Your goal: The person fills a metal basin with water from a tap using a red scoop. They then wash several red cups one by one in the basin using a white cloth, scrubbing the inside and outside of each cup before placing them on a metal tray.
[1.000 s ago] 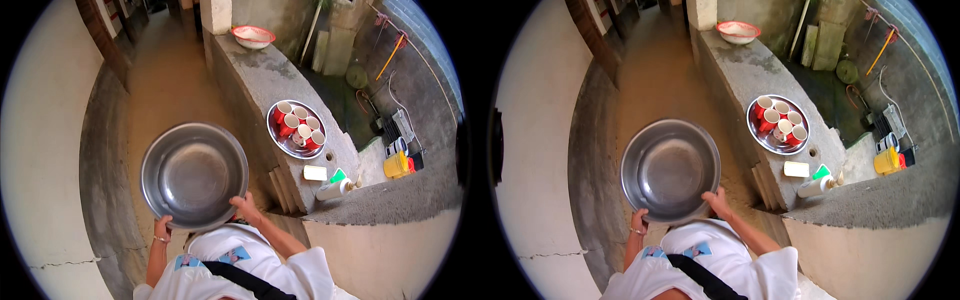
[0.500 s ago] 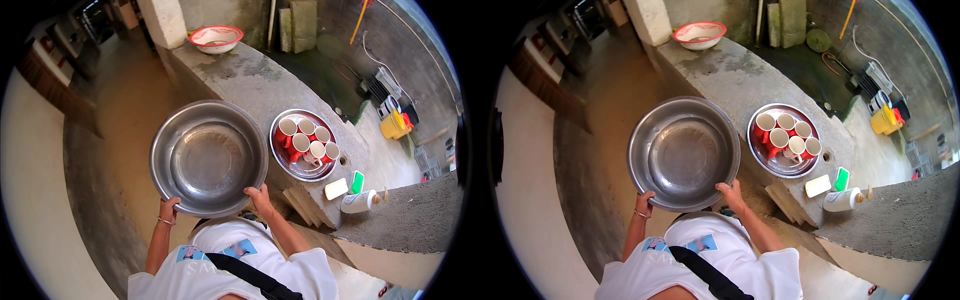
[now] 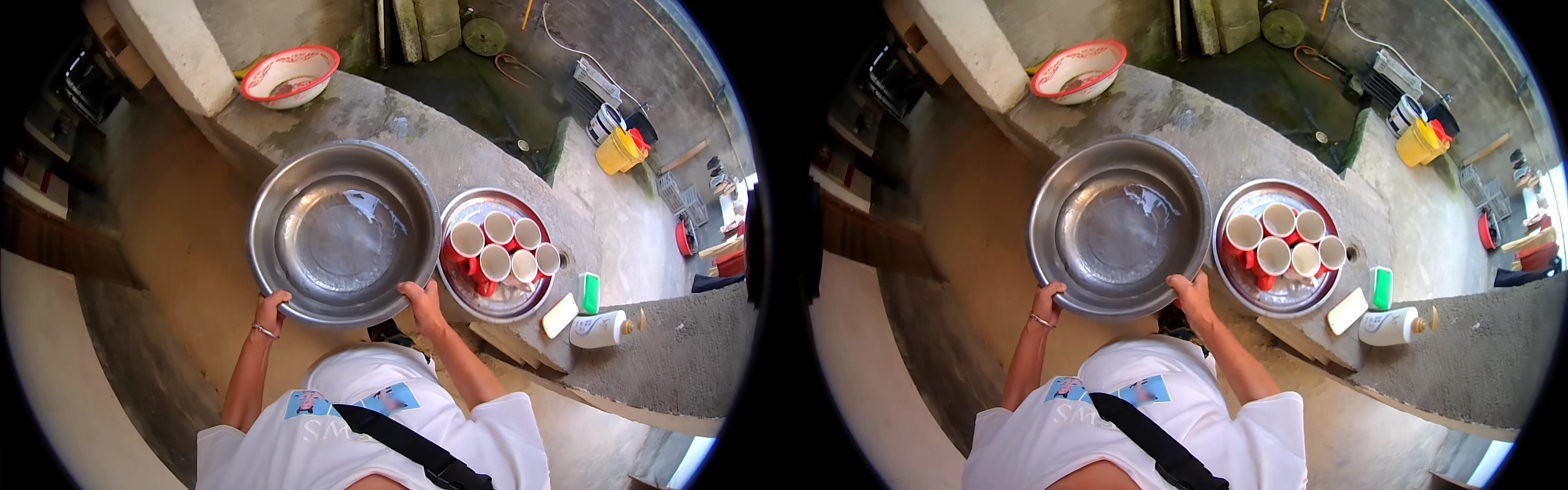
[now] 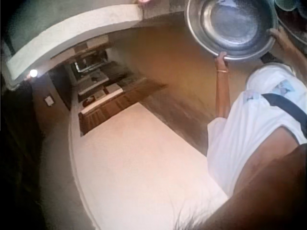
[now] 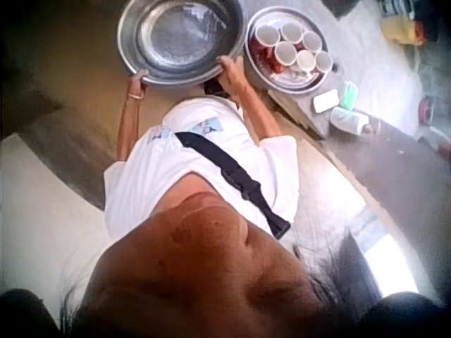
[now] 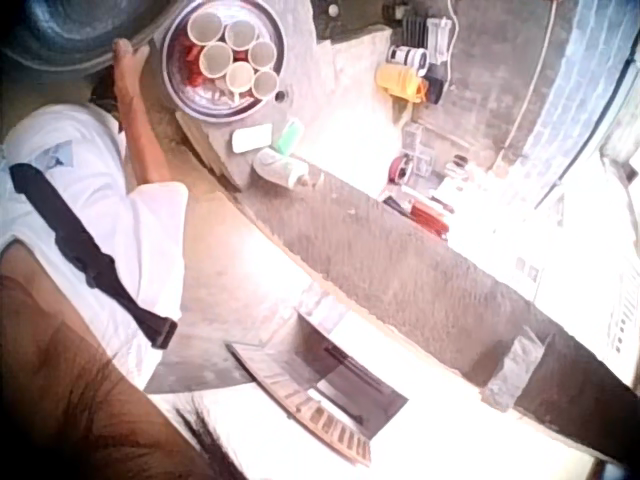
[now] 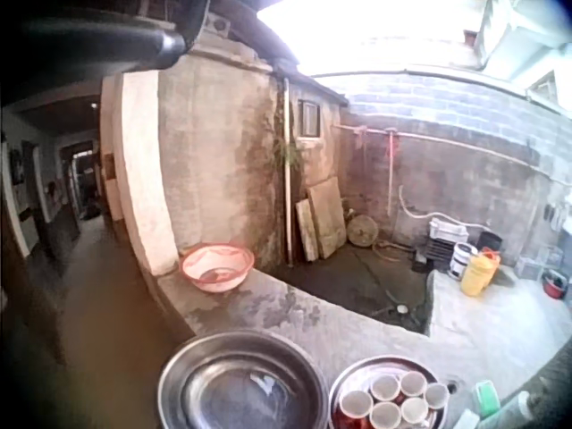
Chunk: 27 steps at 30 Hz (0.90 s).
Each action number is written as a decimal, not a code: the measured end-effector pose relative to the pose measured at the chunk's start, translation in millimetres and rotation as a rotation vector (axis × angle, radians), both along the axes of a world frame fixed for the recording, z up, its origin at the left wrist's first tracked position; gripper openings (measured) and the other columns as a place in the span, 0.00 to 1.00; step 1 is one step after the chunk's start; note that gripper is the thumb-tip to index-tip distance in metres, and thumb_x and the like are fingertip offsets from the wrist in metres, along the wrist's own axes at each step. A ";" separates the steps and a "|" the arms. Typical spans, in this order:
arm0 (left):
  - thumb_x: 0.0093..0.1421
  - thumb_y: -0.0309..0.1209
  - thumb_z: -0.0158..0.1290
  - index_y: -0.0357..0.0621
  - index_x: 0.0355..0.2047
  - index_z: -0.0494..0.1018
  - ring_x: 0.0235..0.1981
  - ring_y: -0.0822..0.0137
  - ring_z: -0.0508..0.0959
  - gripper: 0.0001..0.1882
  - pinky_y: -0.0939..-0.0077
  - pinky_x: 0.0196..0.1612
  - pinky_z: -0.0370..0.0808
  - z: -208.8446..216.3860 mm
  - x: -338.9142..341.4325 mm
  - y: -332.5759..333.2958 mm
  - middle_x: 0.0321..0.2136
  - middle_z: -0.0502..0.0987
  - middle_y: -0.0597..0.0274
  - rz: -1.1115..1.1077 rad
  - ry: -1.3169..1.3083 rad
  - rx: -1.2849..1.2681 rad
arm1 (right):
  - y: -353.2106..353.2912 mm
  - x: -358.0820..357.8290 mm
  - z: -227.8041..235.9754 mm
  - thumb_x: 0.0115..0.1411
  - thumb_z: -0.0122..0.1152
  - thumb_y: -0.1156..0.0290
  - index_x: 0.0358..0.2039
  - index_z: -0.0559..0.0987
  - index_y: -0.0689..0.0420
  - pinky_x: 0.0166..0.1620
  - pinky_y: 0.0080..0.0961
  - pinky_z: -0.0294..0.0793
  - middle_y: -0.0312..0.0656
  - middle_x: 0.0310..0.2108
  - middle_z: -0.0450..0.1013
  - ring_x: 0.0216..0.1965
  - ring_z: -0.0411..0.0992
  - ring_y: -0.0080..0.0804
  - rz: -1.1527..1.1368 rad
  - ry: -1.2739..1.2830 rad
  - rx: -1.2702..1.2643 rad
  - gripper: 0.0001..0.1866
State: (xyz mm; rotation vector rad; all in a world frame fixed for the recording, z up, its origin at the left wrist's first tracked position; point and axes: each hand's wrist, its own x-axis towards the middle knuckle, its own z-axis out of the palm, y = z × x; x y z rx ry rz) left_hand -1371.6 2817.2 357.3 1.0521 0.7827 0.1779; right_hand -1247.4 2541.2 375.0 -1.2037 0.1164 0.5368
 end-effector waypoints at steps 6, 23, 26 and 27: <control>0.45 0.24 0.51 0.46 0.15 0.67 0.17 0.77 0.67 0.06 0.82 0.20 0.61 0.2 78.3 26.7 0.14 0.66 0.72 -0.043 0.028 -0.025 | 20.8 56.4 -9.1 0.45 0.54 0.73 0.37 0.72 0.70 0.36 0.26 0.69 0.45 0.30 0.72 0.31 0.70 0.31 -0.119 -0.064 -0.139 0.18; 0.45 0.26 0.51 0.50 0.12 0.64 0.10 0.80 0.61 0.09 0.84 0.12 0.55 -10.6 295.1 88.2 0.11 0.63 0.74 -0.557 0.115 -0.024 | 65.9 146.3 -38.8 0.46 0.54 0.71 0.32 0.74 0.66 0.26 0.21 0.67 0.39 0.26 0.72 0.24 0.68 0.24 -0.533 0.002 -0.200 0.14; 0.46 0.26 0.51 0.49 0.14 0.66 0.10 0.79 0.64 0.08 0.84 0.12 0.58 -2.4 324.0 92.1 0.12 0.65 0.73 -0.580 0.137 -0.022 | 80.8 155.4 -35.9 0.47 0.55 0.72 0.35 0.74 0.68 0.35 0.21 0.68 0.39 0.29 0.73 0.30 0.69 0.24 -0.617 -0.046 -0.151 0.15; 0.47 0.25 0.50 0.48 0.16 0.67 0.13 0.77 0.67 0.06 0.84 0.14 0.62 -1.1 332.2 95.7 0.14 0.67 0.72 -0.608 0.137 -0.039 | 85.9 157.4 -33.4 0.48 0.56 0.71 0.36 0.74 0.67 0.35 0.21 0.68 0.39 0.30 0.73 0.30 0.68 0.23 -0.645 -0.037 -0.157 0.16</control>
